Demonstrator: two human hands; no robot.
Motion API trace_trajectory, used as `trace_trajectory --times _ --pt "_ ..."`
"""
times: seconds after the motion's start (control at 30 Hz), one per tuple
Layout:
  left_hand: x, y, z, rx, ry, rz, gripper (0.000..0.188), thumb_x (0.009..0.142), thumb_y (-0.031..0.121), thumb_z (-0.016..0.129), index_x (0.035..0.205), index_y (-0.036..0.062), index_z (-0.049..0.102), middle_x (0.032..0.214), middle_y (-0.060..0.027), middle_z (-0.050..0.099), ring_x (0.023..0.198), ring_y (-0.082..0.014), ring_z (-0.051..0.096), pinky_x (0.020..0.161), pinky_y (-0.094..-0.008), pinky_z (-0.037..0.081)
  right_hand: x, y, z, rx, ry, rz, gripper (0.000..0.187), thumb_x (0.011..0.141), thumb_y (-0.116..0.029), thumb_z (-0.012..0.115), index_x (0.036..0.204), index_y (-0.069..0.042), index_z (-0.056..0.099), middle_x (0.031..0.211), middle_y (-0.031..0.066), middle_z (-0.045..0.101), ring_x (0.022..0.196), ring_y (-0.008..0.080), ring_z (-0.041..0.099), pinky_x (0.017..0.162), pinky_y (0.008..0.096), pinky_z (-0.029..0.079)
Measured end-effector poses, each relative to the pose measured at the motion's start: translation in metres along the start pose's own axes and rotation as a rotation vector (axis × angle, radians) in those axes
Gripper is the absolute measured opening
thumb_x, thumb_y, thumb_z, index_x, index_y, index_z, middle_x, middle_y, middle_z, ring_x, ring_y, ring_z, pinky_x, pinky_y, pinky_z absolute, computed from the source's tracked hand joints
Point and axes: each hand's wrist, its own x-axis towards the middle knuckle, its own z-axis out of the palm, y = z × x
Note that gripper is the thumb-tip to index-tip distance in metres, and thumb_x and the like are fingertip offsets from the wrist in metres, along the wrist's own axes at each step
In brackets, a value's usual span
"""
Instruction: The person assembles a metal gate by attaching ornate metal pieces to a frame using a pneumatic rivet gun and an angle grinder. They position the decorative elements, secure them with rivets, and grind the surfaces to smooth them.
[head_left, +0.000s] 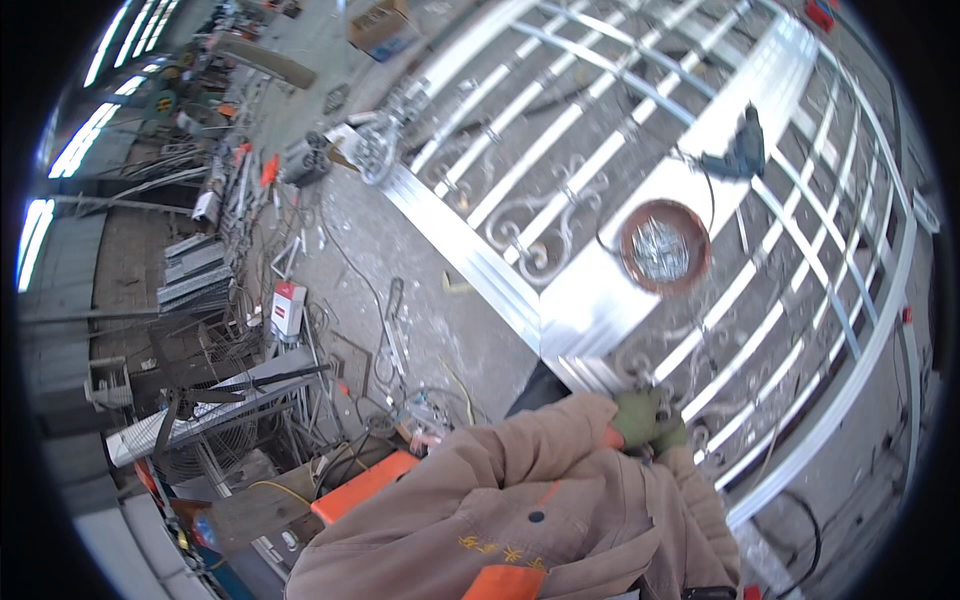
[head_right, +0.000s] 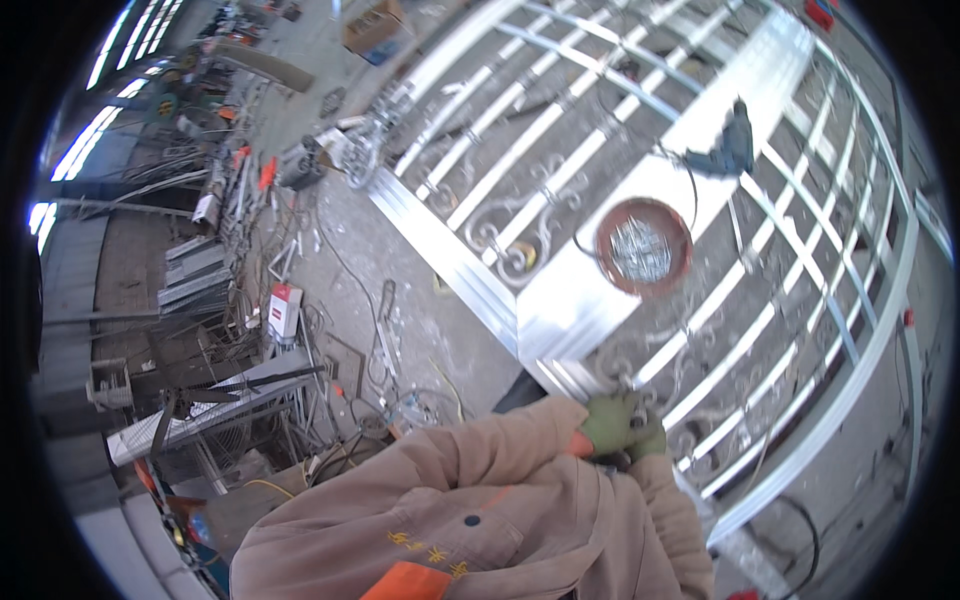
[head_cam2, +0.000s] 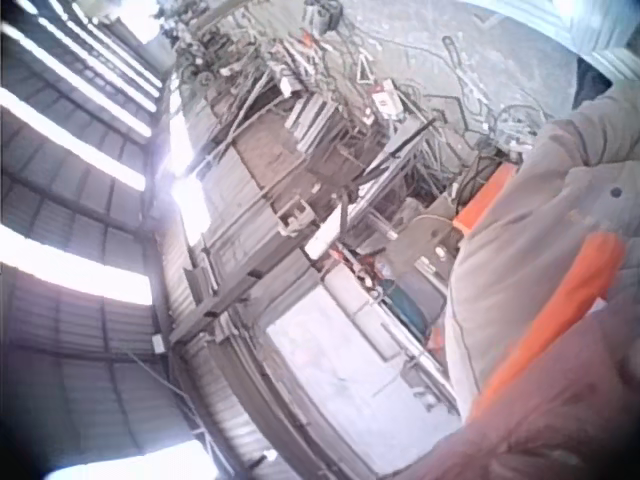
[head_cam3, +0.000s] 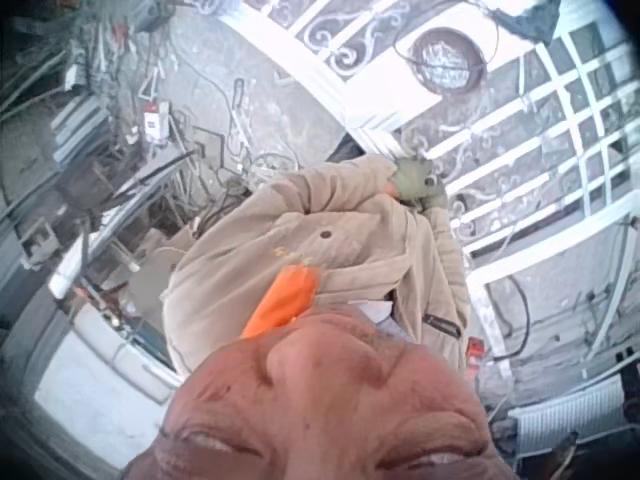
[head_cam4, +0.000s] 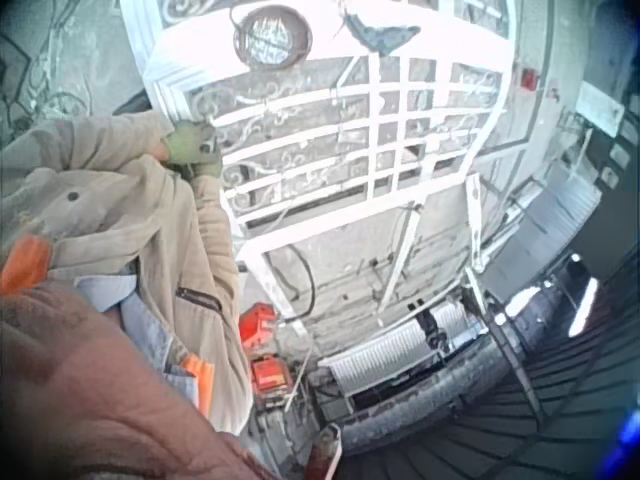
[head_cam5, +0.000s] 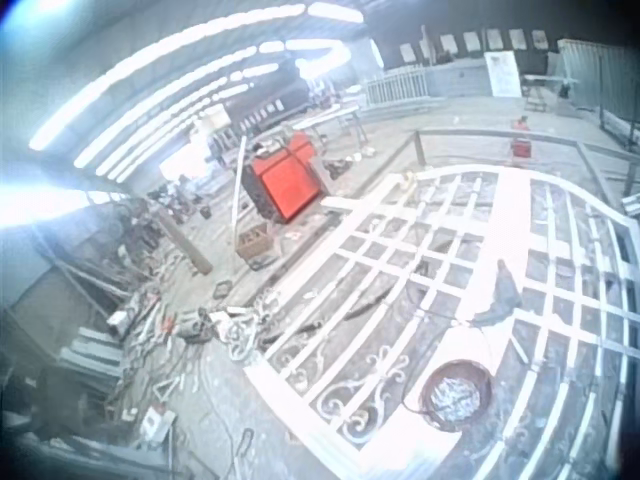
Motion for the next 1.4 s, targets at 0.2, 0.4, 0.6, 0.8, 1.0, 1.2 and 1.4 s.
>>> trace_trajectory --times 0.2,0.4,0.6,0.8,1.0,1.2,1.4 --pt "0.009 0.003 -0.007 0.123 -0.028 0.055 0.084 0.104 0.076 0.068 0.145 0.0026 0.071 0.129 -0.0267 0.081 0.105 -0.0477 0.081 0.094 -0.0574 0.064 -0.006 -0.020 -0.012 -0.022 -0.006 0.033 0.066 0.088 -0.040 0.095 0.140 -0.004 0.078 0.124 0.0217 0.086 0.115 0.0373 0.084 0.095 0.0477 0.064" --pt "0.006 0.007 -0.005 0.129 -0.041 0.060 0.084 0.105 0.075 0.064 0.140 -0.0009 0.071 0.127 -0.0254 0.081 0.113 -0.0453 0.080 0.096 -0.0562 0.063 -0.007 -0.015 -0.019 -0.036 -0.009 0.058 0.066 0.088 -0.039 0.095 0.140 -0.004 0.078 0.123 0.0217 0.086 0.113 0.0371 0.084 0.094 0.0478 0.064" --pt "0.014 0.002 0.000 0.149 -0.027 0.067 0.080 0.104 0.073 0.066 0.138 0.0004 0.072 0.125 -0.0241 0.082 0.111 -0.0448 0.081 0.095 -0.0560 0.063 -0.005 -0.016 -0.021 -0.027 -0.013 0.074 0.066 0.088 -0.039 0.096 0.140 -0.004 0.078 0.122 0.0217 0.086 0.112 0.0369 0.084 0.093 0.0478 0.064" --pt "0.012 0.002 0.002 0.148 -0.006 0.074 0.078 0.104 0.071 0.067 0.136 0.0003 0.073 0.120 -0.0233 0.083 0.106 -0.0447 0.082 0.092 -0.0559 0.064 -0.006 -0.019 -0.020 -0.029 -0.024 0.081 0.065 0.088 -0.038 0.096 0.140 -0.004 0.078 0.121 0.0216 0.086 0.110 0.0367 0.084 0.092 0.0479 0.064" --pt "0.009 0.006 0.001 0.172 0.005 0.057 0.079 0.105 0.071 0.067 0.137 -0.0004 0.073 0.117 -0.0238 0.083 0.101 -0.0457 0.082 0.090 -0.0565 0.064 -0.007 -0.019 -0.014 -0.004 -0.024 0.083 0.065 0.087 -0.038 0.096 0.140 -0.004 0.078 0.120 0.0216 0.086 0.109 0.0365 0.084 0.091 0.0479 0.064" --pt "0.012 -0.017 0.019 0.238 0.090 0.159 0.071 0.101 0.066 0.071 0.134 0.0041 0.077 0.114 -0.0222 0.083 0.104 -0.0448 0.081 0.095 -0.0578 0.062 -0.018 -0.004 -0.003 0.100 -0.031 0.051 0.065 0.087 -0.037 0.096 0.140 -0.004 0.078 0.119 0.0216 0.086 0.107 0.0364 0.084 0.090 0.0480 0.064" --pt "0.002 0.041 -0.041 -0.202 -0.175 0.220 0.070 0.098 0.060 0.086 0.141 0.0061 0.076 0.135 -0.0228 0.080 0.124 -0.0469 0.076 0.109 -0.0550 0.060 -0.009 0.034 -0.033 0.687 -0.016 0.066 0.065 0.087 -0.036 0.097 0.140 -0.004 0.078 0.118 0.0215 0.086 0.105 0.0362 0.085 0.089 0.0481 0.064"
